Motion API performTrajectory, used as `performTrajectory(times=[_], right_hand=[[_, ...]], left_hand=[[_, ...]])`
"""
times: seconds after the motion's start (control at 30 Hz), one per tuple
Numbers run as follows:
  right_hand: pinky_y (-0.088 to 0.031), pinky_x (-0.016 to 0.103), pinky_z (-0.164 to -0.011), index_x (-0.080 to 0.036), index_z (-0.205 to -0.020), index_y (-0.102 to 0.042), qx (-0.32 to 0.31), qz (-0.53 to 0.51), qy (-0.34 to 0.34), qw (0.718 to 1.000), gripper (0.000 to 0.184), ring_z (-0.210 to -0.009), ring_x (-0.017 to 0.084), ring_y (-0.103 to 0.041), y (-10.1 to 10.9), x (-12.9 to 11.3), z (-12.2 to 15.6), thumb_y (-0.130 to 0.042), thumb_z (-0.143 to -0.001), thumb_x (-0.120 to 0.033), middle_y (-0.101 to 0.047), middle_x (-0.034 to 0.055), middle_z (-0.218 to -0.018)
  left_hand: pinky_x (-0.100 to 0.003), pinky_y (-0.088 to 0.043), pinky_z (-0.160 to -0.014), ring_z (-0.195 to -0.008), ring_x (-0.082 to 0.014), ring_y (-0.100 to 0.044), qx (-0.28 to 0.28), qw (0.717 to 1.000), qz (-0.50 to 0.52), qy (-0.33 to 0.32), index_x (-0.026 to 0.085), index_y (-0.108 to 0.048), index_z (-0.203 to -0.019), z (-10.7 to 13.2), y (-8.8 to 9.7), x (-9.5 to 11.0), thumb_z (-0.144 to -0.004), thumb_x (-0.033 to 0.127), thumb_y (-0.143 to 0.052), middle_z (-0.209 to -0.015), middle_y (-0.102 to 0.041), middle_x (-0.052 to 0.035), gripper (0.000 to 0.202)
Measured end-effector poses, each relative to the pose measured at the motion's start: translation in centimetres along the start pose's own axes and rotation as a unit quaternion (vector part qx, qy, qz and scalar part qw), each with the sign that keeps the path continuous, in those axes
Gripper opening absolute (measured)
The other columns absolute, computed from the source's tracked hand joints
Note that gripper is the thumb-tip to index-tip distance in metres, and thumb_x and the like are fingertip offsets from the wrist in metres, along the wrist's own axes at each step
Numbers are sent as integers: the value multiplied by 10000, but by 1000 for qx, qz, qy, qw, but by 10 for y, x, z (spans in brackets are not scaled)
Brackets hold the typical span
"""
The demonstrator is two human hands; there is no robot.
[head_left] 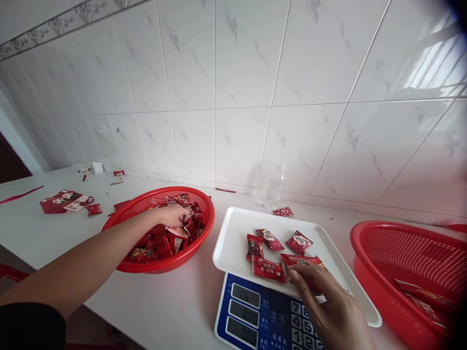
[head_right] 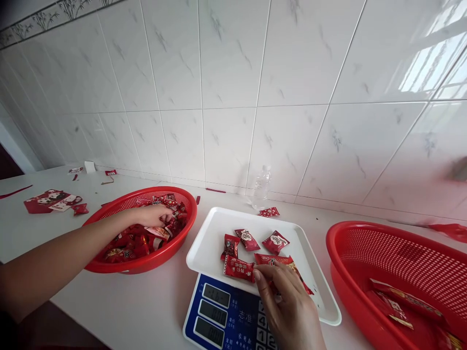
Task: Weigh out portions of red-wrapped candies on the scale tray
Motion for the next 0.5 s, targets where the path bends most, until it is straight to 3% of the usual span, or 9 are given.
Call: performTrajectory(times=[0.13,0.27,0.4,0.5], right_hand=[[-548,239,-650,-260,-856,-628,-2,-13,1,1000,188,-693,144,-636,0,0,2,-520,-908,-406,-667,-3,-809],[-552,259,-661,-251,-863,-639,-23,-10,-3,1000,213,-734,165,-648,-3,-1,1,-512,-909,-415,-676,21,-841],[-557,268,-649,-248,-851,-644,-26,-8,-2,1000,219,-740,175,-653,-4,-1,0,-514,-906,-415,-681,29,-839],[-556,258,-616,-247,-835,-646,-17,-8,0,1000,232,-705,170,-653,-4,-1,0,-512,-904,-424,-680,25,-805]], left_hand=[[-239,-415,-585,-684,-171,-573,-34,999,-1,34,202,-611,-741,21,1,-28,-647,116,-531,-768,-643,10,151],[-250,-433,-611,-726,-194,-584,-18,997,-11,75,200,-586,-750,33,0,-47,-656,163,-561,-791,-645,-8,104],[-320,-473,-723,-909,-263,-614,29,994,-17,100,198,-559,-1075,34,1,-47,-744,229,-526,-1030,-647,-94,335],[-381,-434,-908,-1216,-324,-489,61,993,-15,105,199,-413,-1333,27,2,-39,-763,258,-545,-1346,-490,-165,588]])
Point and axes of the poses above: each hand's wrist, its own z-axis away from the middle knuckle, its own y-axis out of the back of the hand, x = y × z, the point moved 8 cm from there along -z, towards the middle knuckle
